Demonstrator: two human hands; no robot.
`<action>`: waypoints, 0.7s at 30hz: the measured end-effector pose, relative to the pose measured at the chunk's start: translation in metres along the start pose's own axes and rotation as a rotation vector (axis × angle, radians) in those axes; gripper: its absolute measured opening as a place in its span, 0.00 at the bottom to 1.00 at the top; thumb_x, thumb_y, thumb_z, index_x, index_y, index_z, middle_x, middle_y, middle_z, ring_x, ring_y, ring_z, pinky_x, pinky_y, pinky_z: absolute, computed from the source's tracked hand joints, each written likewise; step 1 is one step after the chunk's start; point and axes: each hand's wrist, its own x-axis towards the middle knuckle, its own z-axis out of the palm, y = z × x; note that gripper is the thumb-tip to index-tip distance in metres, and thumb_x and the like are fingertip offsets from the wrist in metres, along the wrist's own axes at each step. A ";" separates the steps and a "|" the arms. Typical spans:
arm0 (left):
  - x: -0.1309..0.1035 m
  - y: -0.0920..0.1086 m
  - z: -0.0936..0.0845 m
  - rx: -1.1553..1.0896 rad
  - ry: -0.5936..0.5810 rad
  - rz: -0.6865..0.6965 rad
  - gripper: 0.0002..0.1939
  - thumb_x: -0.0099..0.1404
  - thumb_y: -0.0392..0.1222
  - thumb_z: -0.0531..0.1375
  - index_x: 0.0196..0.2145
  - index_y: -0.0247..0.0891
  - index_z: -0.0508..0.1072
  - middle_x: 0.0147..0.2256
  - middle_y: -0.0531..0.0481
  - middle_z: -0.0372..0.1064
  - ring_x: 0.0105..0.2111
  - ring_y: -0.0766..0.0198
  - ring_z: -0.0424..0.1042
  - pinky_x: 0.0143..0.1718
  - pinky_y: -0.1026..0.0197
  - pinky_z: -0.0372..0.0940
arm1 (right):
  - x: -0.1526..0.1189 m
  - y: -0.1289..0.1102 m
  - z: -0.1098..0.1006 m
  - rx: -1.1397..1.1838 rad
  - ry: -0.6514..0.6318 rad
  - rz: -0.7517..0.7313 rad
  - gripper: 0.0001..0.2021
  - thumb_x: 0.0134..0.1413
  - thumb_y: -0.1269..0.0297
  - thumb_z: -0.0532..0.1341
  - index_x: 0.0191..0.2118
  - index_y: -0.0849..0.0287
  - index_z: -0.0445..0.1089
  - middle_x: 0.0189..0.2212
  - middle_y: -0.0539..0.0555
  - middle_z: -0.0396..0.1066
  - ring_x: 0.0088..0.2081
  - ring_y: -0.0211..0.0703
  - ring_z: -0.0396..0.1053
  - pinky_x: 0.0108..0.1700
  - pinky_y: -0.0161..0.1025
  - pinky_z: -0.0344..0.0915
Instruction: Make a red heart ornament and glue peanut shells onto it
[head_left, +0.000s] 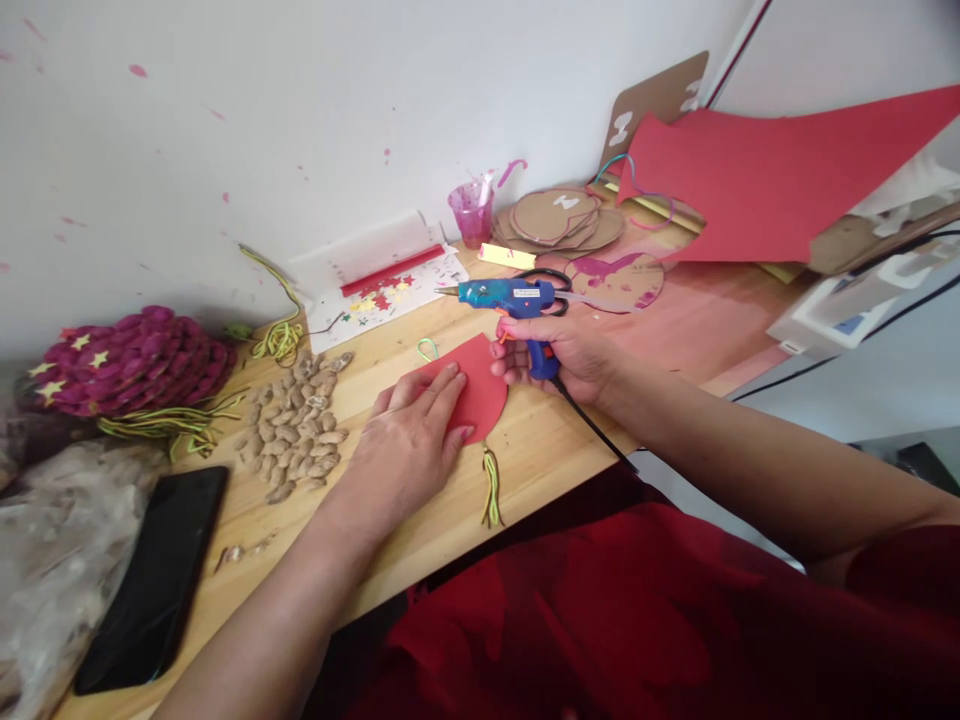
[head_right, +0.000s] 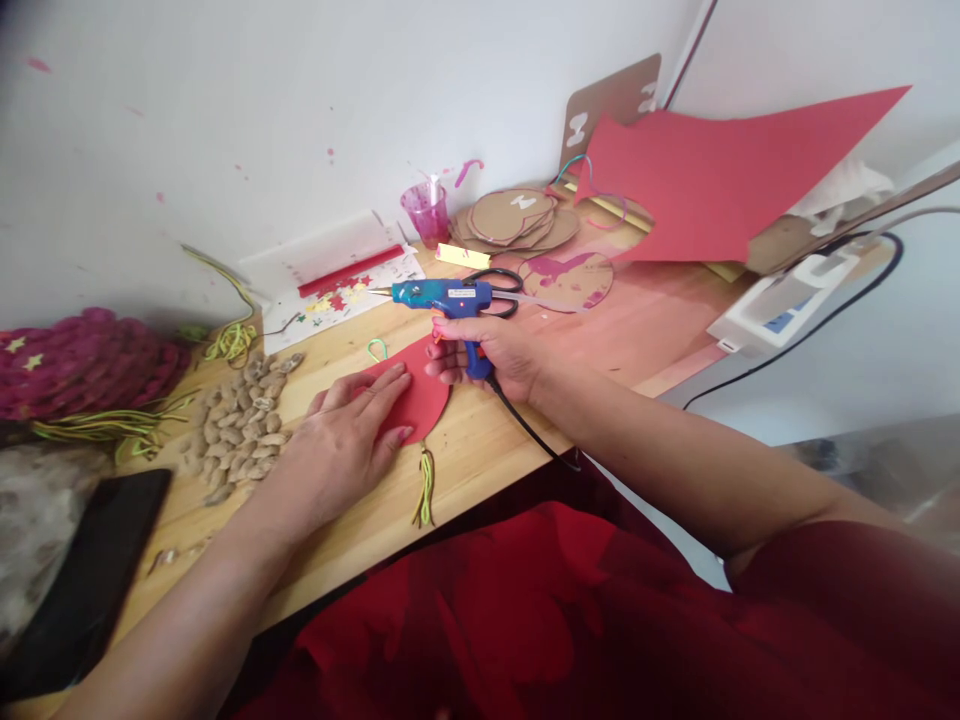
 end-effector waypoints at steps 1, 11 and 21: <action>0.000 0.000 0.000 -0.005 -0.014 -0.011 0.28 0.72 0.43 0.56 0.65 0.26 0.63 0.63 0.37 0.66 0.58 0.43 0.62 0.58 0.41 0.64 | 0.000 0.000 0.000 -0.001 -0.001 -0.003 0.11 0.66 0.71 0.57 0.30 0.62 0.71 0.24 0.52 0.76 0.25 0.38 0.76 0.30 0.32 0.72; 0.000 -0.011 0.004 -0.122 -0.119 -0.046 0.33 0.75 0.51 0.51 0.71 0.34 0.52 0.71 0.42 0.51 0.65 0.38 0.54 0.63 0.30 0.54 | 0.004 0.001 -0.003 0.005 -0.026 -0.027 0.10 0.65 0.71 0.57 0.31 0.61 0.71 0.24 0.51 0.76 0.24 0.37 0.74 0.29 0.32 0.72; -0.003 0.002 0.002 -0.071 -0.020 0.207 0.22 0.76 0.38 0.50 0.61 0.26 0.69 0.60 0.35 0.69 0.63 0.47 0.65 0.63 0.44 0.64 | 0.003 0.000 -0.005 0.002 -0.025 -0.009 0.09 0.62 0.69 0.61 0.30 0.60 0.72 0.24 0.51 0.76 0.26 0.37 0.76 0.30 0.31 0.72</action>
